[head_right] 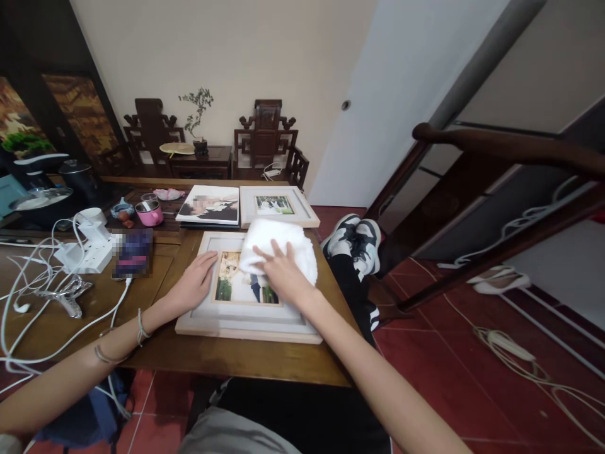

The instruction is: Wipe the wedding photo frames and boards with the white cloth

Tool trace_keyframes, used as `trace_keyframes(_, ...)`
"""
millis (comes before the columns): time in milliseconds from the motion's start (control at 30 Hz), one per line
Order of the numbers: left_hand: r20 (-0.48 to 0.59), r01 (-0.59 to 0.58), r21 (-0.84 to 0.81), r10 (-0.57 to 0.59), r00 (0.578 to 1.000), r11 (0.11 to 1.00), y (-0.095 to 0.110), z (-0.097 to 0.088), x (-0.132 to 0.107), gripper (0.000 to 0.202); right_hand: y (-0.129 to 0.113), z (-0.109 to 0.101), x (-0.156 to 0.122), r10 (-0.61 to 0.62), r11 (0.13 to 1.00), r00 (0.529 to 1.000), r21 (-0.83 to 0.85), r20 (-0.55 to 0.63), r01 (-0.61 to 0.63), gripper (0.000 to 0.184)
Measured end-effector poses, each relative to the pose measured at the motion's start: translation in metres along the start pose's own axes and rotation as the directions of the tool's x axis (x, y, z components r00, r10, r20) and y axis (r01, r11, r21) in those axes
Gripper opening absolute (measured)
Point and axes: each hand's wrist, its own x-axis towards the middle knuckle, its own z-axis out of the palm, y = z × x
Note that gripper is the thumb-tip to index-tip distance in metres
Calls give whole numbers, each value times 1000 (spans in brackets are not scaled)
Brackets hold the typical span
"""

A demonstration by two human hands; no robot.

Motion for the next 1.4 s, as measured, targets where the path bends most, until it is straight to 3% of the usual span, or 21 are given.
trace_keyframes(167, -17, -2, 0, 2, 1000, 1000, 3, 0, 0, 44, -45, -36, -83, -164, 972, 966, 198, 199, 124, 82)
trace_keyframes(233, -13, 1, 7, -1, 1000, 1000, 5, -1, 1, 44, -57, -46, -106, -235, 944, 949, 283, 209, 171, 82)
trace_keyframes(300, -1, 3, 13, -3, 1000, 1000, 6, -2, 1, 45, -64, -45, -112, -254, 927, 951, 327, 178, 187, 83)
trace_keyframes(400, 32, 6, 24, -7, 999, 1000, 7, -4, 1, 45, -58, -27, -89, -200, 938, 975, 306, 92, 163, 84)
trace_keyframes(567, 72, 22, 25, -24, 997, 999, 9, -8, 0, 42, -9, 7, -4, -2, 994, 989, 107, -149, 18, 72)
trace_keyframes(633, 74, 20, 22, -21, 997, 1000, 10, -9, 0, 42, 7, 10, 25, 84, 995, 983, 64, -166, -75, 68)
trace_keyframes(700, 65, 15, 19, -16, 998, 1000, 10, -9, 0, 43, 11, 9, 41, 98, 994, 986, 50, -134, -92, 66)
trace_keyframes(800, 55, 17, 17, -18, 998, 1000, 10, -8, 1, 43, -9, 4, 29, -15, 998, 998, 67, -58, 19, 67)
trace_keyframes(900, 51, 33, 14, -34, 998, 999, 11, -7, 1, 45, -44, -10, -15, -141, 979, 990, 152, 27, 135, 69)
trace_keyframes(1000, 52, 55, 12, -56, 997, 998, 14, -8, 0, 46, -70, -34, -63, -241, 940, 962, 277, 128, 199, 72)
trace_keyframes(1100, 85, 74, 17, -75, 994, 997, 16, -10, 0, 46, -79, -52, -82, -312, 902, 921, 378, 234, 210, 77)
trace_keyframes(1200, 103, 78, 13, -79, 991, 997, 17, -11, 0, 43, -74, -43, -65, -281, 917, 937, 346, 209, 198, 78)
trace_keyframes(1400, 31, 42, -123, -39, 999, 991, 16, -12, -1, 46, -48, -4, 25, -76, 997, 996, 23, 40, 75, 68)
